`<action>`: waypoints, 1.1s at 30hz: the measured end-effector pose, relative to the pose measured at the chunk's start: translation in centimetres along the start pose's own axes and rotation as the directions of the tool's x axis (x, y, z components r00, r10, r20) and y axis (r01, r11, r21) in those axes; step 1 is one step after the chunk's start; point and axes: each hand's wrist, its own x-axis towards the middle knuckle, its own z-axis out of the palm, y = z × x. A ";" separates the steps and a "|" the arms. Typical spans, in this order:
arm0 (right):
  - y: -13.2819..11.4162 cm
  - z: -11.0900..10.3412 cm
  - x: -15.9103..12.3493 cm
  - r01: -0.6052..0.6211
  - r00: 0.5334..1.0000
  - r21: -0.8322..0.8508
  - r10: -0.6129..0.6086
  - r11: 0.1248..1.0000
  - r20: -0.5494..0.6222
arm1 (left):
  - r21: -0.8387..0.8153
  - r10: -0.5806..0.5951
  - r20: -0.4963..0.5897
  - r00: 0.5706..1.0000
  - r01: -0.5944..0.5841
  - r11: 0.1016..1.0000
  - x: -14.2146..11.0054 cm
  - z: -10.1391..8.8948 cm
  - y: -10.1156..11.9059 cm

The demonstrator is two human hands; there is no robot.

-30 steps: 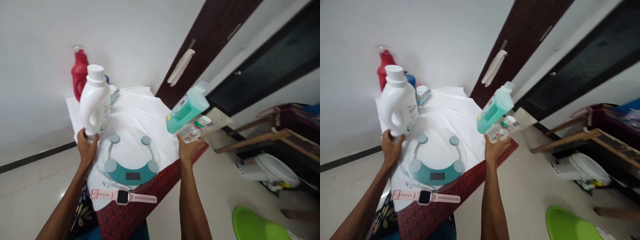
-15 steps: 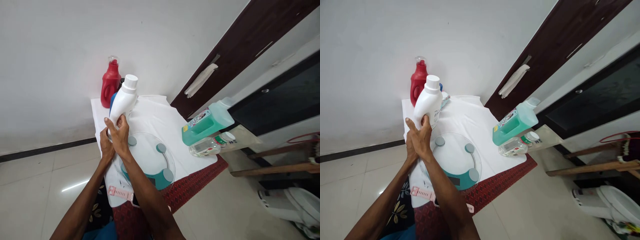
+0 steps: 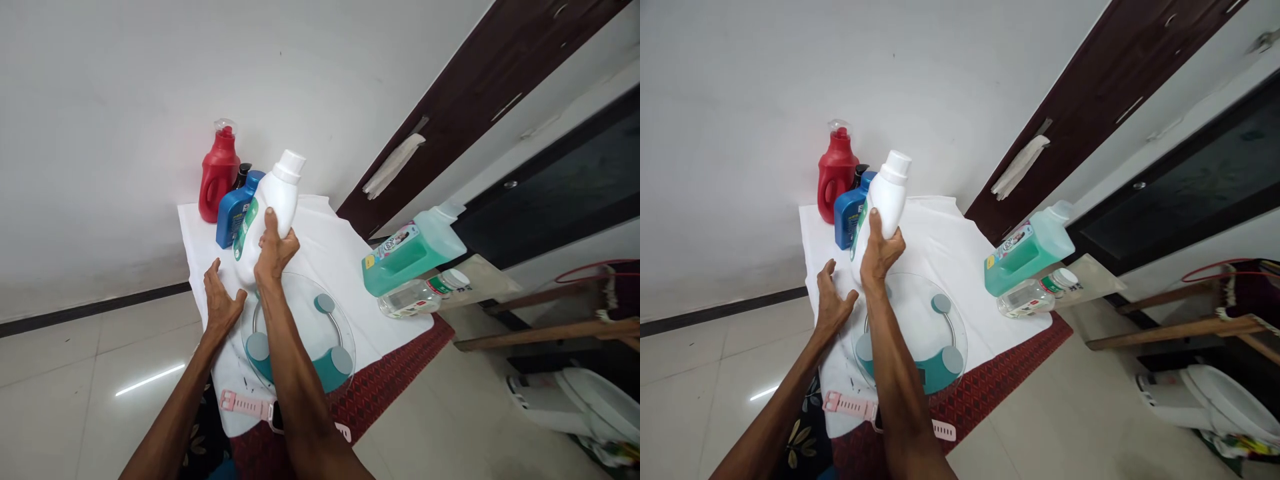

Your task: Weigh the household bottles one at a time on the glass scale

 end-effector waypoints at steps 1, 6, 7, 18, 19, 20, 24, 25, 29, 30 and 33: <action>-0.7 -0.5 0.2 -0.026 0.998 0.052 0.029 0.998 -0.058 | -0.005 -0.010 -0.010 1.000 0.010 1.000 0.0 -0.1 0.0; -5.4 -4.7 -0.4 0.047 0.992 0.166 -0.027 0.985 -0.123 | 0.009 -0.055 -0.053 0.997 0.055 0.998 0.2 -0.4 -0.1; -6.4 -5.8 -0.8 0.079 0.990 0.154 -0.059 0.985 -0.128 | 0.020 -0.054 -0.047 0.997 0.055 0.998 0.2 -0.4 -0.1; -7.9 -17.1 -6.6 0.107 0.961 0.072 -0.085 0.992 -0.265 | 0.110 -0.047 0.001 0.999 0.046 0.993 1.0 -0.7 0.1; -7.5 -17.6 -7.0 0.096 0.960 0.069 -0.074 0.993 -0.269 | 0.118 -0.047 0.004 0.999 0.047 0.992 1.0 -0.8 0.2; -7.2 -17.9 -7.3 0.085 0.960 0.068 -0.063 0.994 -0.272 | 0.123 -0.047 0.006 0.999 0.046 0.991 1.1 -0.8 0.3; -6.0 -18.5 -8.8 0.060 0.963 0.086 -0.035 0.994 -0.268 | 0.132 -0.037 0.007 0.999 0.035 0.991 1.2 -0.9 0.6; -5.9 -18.4 -9.1 0.054 0.965 0.081 -0.031 0.995 -0.259 | 0.133 -0.035 0.004 0.999 0.034 0.991 1.2 -1.0 0.6; -5.3 -18.0 -10.3 0.032 0.977 0.016 -0.028 0.999 -0.212 | 0.136 -0.040 0.001 0.999 0.040 0.990 1.3 -1.0 0.9; -5.3 -18.0 -10.4 0.035 0.978 0.006 -0.033 0.999 -0.204 | 0.134 -0.043 0.004 0.999 0.042 0.990 1.3 -1.1 0.9; -5.3 -18.2 -10.4 0.057 0.986 -0.006 -0.057 0.998 -0.158 | 0.123 -0.053 0.025 0.998 0.049 0.991 1.3 -1.2 1.1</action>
